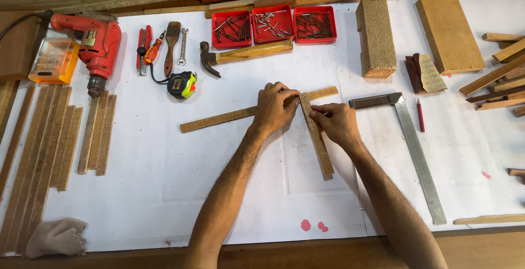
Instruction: Measure, mark, and assemble small wooden strips using a hammer and nails.
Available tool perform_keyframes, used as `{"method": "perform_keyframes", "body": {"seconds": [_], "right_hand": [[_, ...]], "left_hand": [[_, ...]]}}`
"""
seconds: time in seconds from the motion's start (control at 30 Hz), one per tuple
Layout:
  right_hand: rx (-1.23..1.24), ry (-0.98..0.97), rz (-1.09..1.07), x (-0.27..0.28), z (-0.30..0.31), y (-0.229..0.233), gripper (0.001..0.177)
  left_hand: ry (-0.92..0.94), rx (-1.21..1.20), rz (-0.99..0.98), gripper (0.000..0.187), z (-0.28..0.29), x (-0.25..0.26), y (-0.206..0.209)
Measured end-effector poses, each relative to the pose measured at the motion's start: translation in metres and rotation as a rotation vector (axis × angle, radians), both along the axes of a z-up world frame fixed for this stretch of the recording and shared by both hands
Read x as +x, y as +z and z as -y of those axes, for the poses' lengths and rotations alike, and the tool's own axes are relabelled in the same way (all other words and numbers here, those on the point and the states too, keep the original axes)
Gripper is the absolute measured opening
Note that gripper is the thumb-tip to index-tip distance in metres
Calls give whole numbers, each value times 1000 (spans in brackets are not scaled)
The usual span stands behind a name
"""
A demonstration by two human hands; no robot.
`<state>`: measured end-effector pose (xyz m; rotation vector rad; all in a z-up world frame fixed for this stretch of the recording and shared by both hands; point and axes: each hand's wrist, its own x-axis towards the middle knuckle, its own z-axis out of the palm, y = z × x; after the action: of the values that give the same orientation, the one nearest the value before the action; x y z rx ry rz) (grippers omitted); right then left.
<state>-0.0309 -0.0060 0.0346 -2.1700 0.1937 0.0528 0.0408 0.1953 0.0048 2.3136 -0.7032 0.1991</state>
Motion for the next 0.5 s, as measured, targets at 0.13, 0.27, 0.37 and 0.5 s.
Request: {"method": "perform_keyframes", "body": {"seconds": [0.13,0.27,0.37,0.5], "right_hand": [[15,-7,2,0,-1,0,25],[-19,6,-7,1,-4,-2,24],[-24,-10,27,0,-3,-9,22],[25,-44,20,-1,-4,-5,22]], "left_hand": [[5,8,4,28,1,-1,-1],[5,14,9,27,0,0,-2],[-3,25,2,28,0,0,-1],[-6,39,-29,28,0,0,3]]}}
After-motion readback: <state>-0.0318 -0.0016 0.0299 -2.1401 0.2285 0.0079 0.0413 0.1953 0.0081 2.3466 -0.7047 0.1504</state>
